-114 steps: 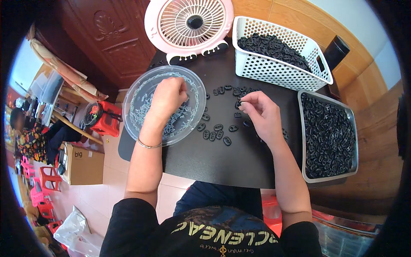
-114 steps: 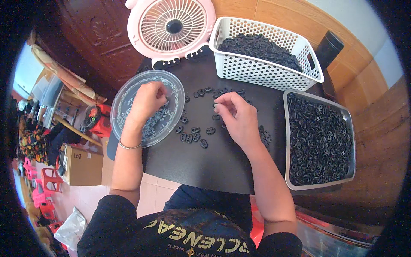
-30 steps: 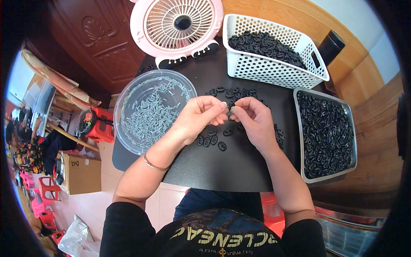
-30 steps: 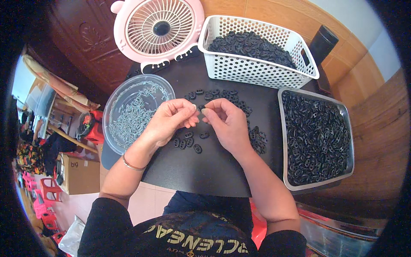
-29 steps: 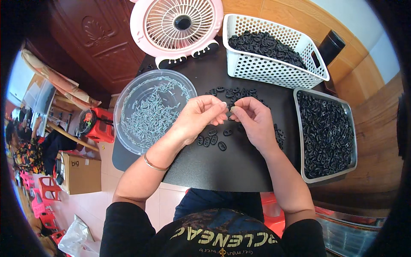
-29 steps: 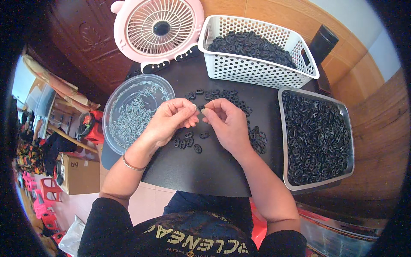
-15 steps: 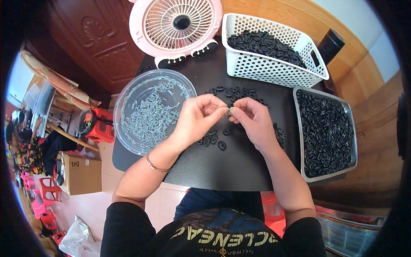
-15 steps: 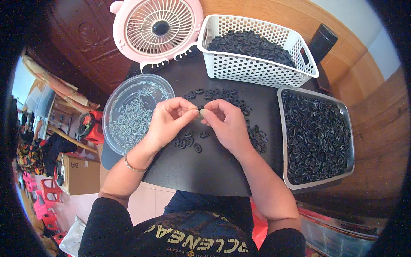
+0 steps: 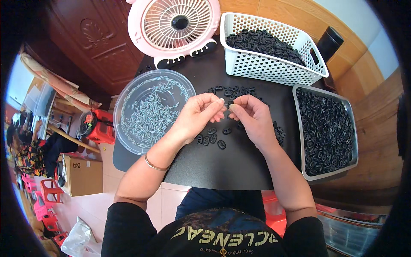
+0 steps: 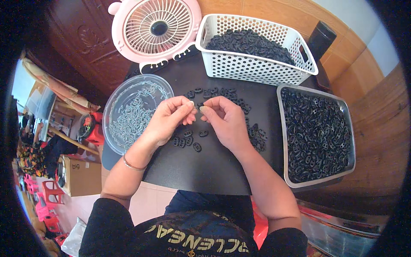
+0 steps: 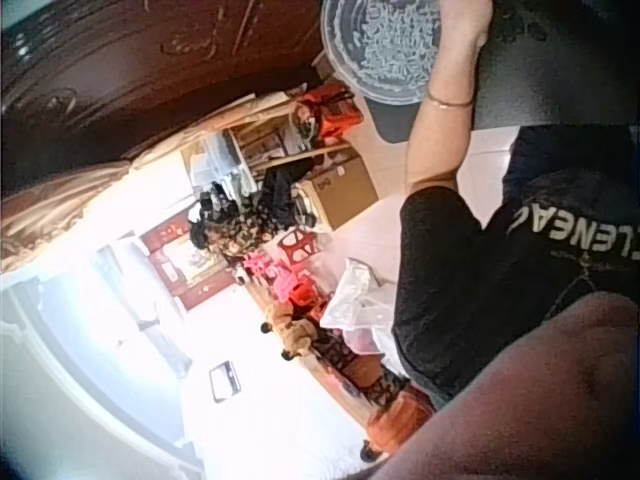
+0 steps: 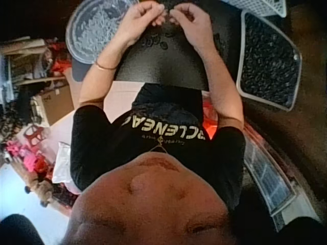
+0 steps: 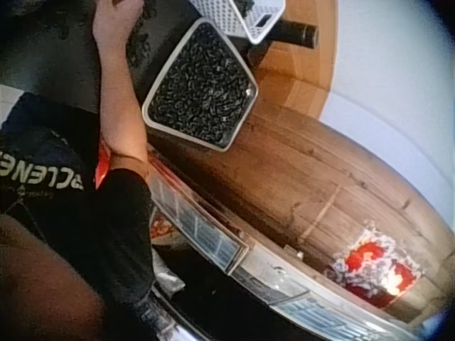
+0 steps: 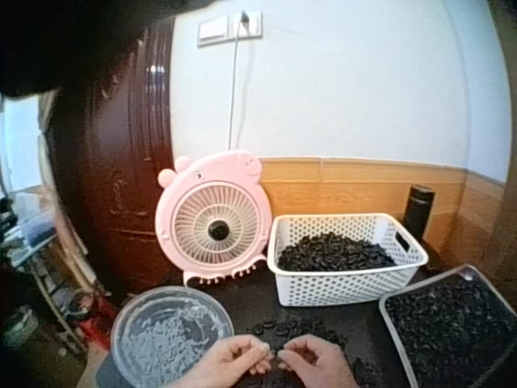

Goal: The person sits at a table and repeatedly picks up small black plastic rings and silver metal screws. They insert the screws into the rings and place the assembled units into a clear plastic bowl. The process is repetitive, with the person handling items one by one.

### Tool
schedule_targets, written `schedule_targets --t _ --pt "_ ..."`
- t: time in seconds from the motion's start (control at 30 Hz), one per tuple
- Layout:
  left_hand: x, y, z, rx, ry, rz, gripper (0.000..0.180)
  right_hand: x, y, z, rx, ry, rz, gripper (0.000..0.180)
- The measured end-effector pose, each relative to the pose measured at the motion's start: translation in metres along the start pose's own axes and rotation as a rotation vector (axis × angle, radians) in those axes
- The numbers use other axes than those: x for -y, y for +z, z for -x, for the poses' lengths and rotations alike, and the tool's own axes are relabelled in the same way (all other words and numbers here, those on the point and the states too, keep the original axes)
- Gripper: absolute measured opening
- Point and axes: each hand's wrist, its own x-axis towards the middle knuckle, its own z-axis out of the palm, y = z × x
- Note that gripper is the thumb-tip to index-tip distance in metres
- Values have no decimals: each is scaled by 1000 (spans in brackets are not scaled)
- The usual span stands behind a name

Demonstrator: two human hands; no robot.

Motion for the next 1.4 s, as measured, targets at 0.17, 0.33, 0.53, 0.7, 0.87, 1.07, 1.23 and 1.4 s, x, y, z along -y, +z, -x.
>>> schedule_targets --t 0.17,0.33,0.53,0.7,0.87,1.07,1.23,1.4 --pt "1 -2 0 4 -65 81 15 -2 2 -1 -22 -23 76 10" --pt "3 -3 0 20 -36 124 10 -4 1 -1 -1 -66 86 11" --pt "3 3 2 -100 123 -242 7 -6 -1 -2 39 -4 -2 11" --pt "-7 7 7 -156 408 -689 8 0 -2 0 71 83 -61 12" --pt "-5 4 5 -122 214 -357 11 -1 0 0 70 84 -132 13" --pt "-2 2 1 -28 86 -192 19 2 0 0 17 86 -69 11" --pt "-1 2 1 -35 81 -162 15 -3 0 -1 37 55 -61 12" --pt "2 0 1 -43 98 -167 9 -4 0 -1 47 47 -38 12"
